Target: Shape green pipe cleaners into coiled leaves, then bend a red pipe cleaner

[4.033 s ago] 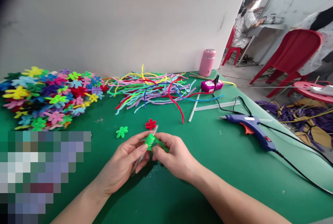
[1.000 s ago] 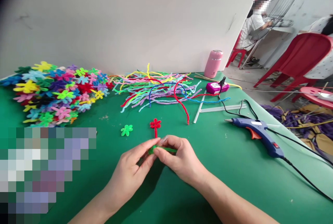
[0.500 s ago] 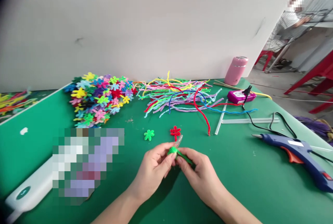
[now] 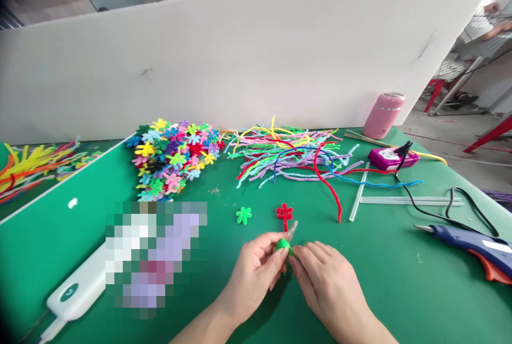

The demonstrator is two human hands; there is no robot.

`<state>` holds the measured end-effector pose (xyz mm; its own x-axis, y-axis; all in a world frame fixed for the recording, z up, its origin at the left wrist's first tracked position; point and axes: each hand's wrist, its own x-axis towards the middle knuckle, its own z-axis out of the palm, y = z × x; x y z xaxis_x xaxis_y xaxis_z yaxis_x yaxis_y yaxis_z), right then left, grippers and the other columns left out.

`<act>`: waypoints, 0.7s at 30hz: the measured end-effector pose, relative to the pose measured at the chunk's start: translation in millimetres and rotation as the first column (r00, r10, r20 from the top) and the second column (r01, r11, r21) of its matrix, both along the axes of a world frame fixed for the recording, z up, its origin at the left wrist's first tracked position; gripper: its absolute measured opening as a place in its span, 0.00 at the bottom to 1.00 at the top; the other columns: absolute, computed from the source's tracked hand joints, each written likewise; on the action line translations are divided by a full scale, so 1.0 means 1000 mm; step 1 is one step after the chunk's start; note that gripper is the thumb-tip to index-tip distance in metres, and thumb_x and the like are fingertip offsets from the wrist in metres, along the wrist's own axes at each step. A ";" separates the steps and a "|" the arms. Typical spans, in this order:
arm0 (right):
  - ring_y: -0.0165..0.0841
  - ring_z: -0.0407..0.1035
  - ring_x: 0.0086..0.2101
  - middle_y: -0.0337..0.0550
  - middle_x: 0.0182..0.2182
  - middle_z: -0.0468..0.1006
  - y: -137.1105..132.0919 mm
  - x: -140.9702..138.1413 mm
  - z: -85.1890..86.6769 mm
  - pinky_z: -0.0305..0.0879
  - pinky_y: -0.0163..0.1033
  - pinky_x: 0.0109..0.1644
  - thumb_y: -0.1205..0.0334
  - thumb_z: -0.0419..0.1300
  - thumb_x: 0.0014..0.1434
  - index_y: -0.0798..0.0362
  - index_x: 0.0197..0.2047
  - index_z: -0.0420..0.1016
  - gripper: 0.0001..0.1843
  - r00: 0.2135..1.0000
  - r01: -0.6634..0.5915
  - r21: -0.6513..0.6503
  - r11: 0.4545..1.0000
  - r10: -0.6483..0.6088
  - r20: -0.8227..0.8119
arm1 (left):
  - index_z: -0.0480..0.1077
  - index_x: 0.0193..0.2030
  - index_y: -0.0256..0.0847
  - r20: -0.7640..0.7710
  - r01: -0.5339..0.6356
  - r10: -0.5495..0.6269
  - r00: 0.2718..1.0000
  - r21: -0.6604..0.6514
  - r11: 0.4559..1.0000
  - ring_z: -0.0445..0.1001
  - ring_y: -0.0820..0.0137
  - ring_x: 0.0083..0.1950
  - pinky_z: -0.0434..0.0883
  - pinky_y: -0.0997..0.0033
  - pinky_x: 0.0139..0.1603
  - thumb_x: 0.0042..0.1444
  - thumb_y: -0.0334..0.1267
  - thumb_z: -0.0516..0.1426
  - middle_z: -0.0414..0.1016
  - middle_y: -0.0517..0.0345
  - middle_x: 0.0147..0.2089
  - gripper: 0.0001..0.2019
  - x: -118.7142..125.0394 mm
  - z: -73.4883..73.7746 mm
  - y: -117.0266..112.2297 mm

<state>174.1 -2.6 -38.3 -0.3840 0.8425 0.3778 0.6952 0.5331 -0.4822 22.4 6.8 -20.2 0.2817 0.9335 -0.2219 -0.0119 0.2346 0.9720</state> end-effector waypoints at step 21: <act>0.27 0.52 0.20 0.35 0.15 0.59 0.002 -0.004 0.012 0.48 0.33 0.24 0.47 0.53 0.53 0.55 0.19 0.66 0.21 0.730 -0.281 -0.675 0.682 -0.305 -0.612 | 0.70 0.38 0.32 0.428 0.073 0.037 0.903 -0.237 0.969 0.61 0.80 0.18 0.55 0.81 0.15 0.45 0.40 0.63 0.67 0.61 0.20 0.16 -0.001 0.003 0.004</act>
